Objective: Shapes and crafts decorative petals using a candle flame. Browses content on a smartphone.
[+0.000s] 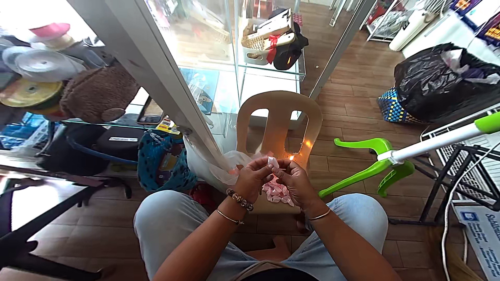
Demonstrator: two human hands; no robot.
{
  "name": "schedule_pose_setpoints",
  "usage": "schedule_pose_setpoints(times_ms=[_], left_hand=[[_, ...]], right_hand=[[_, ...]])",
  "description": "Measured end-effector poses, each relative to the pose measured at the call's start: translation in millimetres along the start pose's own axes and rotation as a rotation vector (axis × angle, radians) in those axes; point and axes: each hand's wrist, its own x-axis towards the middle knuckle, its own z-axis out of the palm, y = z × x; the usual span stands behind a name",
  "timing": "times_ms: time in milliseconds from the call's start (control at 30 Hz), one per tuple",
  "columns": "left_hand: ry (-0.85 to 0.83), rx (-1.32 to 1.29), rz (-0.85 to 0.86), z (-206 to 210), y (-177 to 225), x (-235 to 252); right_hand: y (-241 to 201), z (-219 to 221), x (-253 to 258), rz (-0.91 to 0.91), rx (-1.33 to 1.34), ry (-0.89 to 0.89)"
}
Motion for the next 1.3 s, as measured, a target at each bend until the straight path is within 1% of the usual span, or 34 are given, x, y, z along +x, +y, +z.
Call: schedule_pose_setpoints(times_ms=[233,400,433,500,600,700,833,933,1000,1133,1300], left_hand=[[-0.021,0.011,0.014,-1.2,2.5,-1.0],[-0.04,0.04,0.019,-1.6,2.4,-1.3],[-0.049,0.057,0.009,-1.6,2.6,-1.5],[-0.107,0.122,-0.057,-2.3,4.6,-2.9],[-0.219,0.164,-0.181,-2.2,8.1,-7.4],[-0.237,0.116,-0.225,0.5,9.6,-11.4],[-0.234,0.091,-0.256,0.8,8.7,-10.2],[-0.261,0.054,-0.264,0.8,9.7,-9.0],[-0.276,0.02,-0.248,-0.6,9.8,-7.2],[-0.302,-0.009,-0.225,-2.6,13.0,-6.3],[-0.261,-0.007,-0.209,-0.8,16.7,-9.5]], right_hand=[[-4.6,6.5,4.3,0.178,0.263,0.063],[-4.4,4.7,5.2,0.166,0.256,0.09],[-4.0,3.3,5.9,0.126,0.217,0.096],[-1.6,-1.8,7.8,-0.039,0.052,0.104],[2.7,-16.3,9.4,-0.411,-0.36,0.08],[9.6,-28.6,8.5,-0.74,-0.653,0.065],[15.4,-39.5,1.0,-0.992,-0.873,0.05],[15.5,-45.7,-2.3,-1.105,-0.966,0.044],[14.5,-48.7,-3.3,-1.144,-0.992,0.034],[11.7,-49.6,-3.0,-1.18,-1.005,0.026],[10.2,-50.1,-1.5,-1.196,-1.021,0.019]])
